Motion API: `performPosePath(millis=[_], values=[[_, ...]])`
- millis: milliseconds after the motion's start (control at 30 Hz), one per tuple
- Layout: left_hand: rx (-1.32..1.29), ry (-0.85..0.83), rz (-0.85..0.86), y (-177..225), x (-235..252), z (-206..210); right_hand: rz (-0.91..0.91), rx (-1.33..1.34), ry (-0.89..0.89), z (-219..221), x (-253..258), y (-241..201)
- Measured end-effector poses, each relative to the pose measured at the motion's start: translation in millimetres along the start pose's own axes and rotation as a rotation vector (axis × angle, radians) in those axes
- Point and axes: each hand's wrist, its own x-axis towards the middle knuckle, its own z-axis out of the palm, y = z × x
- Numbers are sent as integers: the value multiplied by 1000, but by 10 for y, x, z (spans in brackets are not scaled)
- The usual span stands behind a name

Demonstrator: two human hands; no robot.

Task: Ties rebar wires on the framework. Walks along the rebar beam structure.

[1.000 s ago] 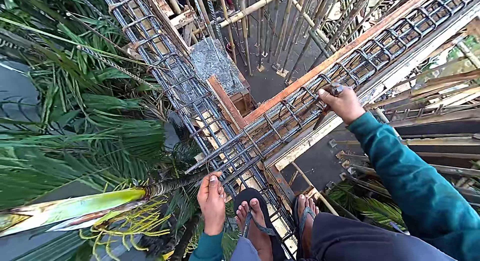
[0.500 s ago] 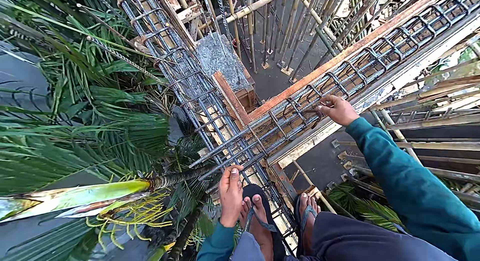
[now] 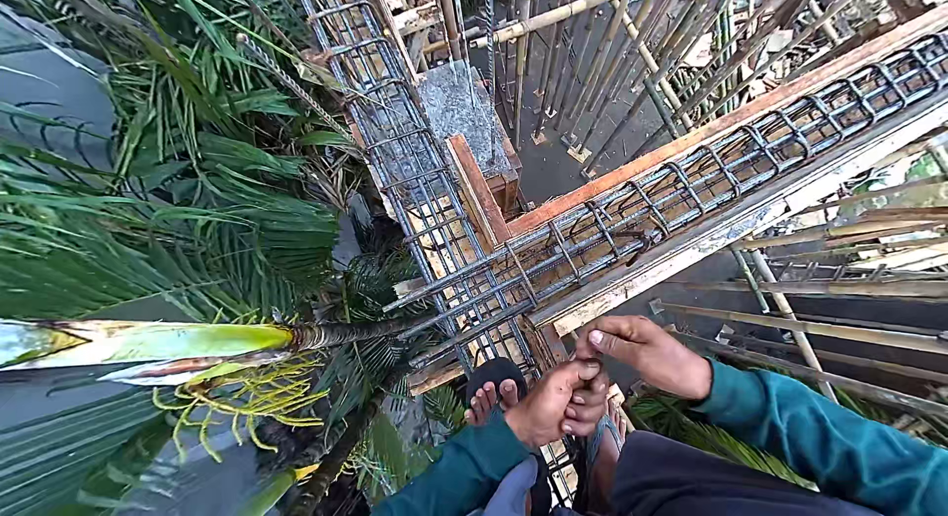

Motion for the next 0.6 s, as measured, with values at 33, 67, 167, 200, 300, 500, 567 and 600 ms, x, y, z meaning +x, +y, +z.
performPosePath(millis=[33, 67, 167, 200, 300, 500, 567, 600], values=[[7, 3, -5, 6, -6, 20, -7, 54, 28, -8, -11, -23], [40, 31, -11, -2, -15, 45, -9, 84, 70, -14, -15, -54], [189, 108, 2, -78, 6, 97, 34, 228, 232, -78, 12, -131], [278, 126, 39, -104, 20, 101, 62, 314, 269, -87, 28, -142], [713, 193, 156, -143, 43, 105, 152, 514, 323, -32, 62, -120], [1110, 213, 70, -204, -24, -36, 137, 563, 413, 21, 93, 91], [978, 219, -28, -209, -54, -51, 118, 605, 447, -20, 75, 152], [952, 215, -44, -206, -57, -51, 118, 626, 447, -42, 62, 174]])
